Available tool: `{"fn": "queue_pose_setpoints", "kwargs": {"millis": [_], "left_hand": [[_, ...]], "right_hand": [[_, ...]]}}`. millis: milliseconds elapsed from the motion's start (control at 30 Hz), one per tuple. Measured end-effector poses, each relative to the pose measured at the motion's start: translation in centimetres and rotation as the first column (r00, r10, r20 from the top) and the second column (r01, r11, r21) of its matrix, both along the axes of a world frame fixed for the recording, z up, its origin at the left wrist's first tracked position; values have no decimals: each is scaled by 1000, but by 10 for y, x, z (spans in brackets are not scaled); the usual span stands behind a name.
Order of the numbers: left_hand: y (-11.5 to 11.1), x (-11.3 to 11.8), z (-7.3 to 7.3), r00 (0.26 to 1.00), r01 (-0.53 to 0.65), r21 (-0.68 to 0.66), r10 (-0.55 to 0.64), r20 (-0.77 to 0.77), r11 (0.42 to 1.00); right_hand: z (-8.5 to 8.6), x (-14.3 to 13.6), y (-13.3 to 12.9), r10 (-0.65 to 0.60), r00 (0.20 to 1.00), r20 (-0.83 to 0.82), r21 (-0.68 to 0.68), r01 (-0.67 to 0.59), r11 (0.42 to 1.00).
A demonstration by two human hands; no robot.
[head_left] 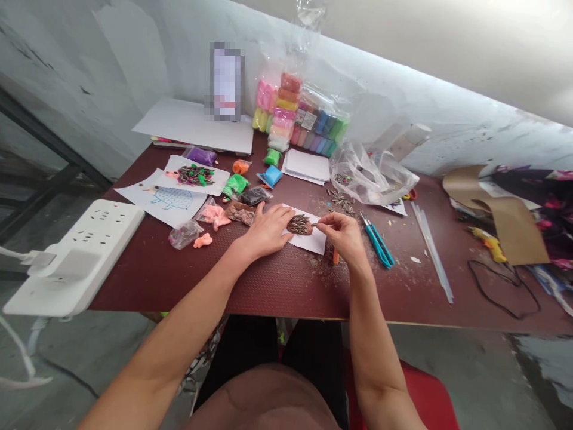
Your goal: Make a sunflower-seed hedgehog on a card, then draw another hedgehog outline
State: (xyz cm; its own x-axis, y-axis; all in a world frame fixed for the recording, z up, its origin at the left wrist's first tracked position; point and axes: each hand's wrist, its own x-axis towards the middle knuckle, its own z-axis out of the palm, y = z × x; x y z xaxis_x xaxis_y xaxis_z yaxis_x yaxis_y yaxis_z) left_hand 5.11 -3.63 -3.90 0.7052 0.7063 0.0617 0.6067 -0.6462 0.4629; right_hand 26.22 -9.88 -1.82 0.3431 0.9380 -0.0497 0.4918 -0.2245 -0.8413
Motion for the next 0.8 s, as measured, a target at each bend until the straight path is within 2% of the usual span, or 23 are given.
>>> {"fn": "queue_pose_setpoints", "kwargs": {"millis": [67, 167, 500, 633, 800], "left_hand": [[0, 0, 1, 1000, 2, 1, -2, -3, 1000], [0, 0, 2, 1000, 3, -1, -3, -10, 1000], [-1, 0, 4, 1000, 6, 2, -6, -29, 1000], [-1, 0, 4, 999, 10, 1, -10, -37, 1000], [0, 0, 3, 999, 13, -4, -13, -30, 1000]], "right_hand": [[-1, -2, 0, -20, 996, 92, -23, 22, 999], [-1, -7, 2, -35, 989, 146, -55, 44, 998], [-8, -21, 7, -64, 996, 55, -61, 67, 996], [-10, -23, 7, -99, 991, 91, -56, 104, 993], [-7, -25, 8, -77, 985, 157, -91, 92, 992]]}}
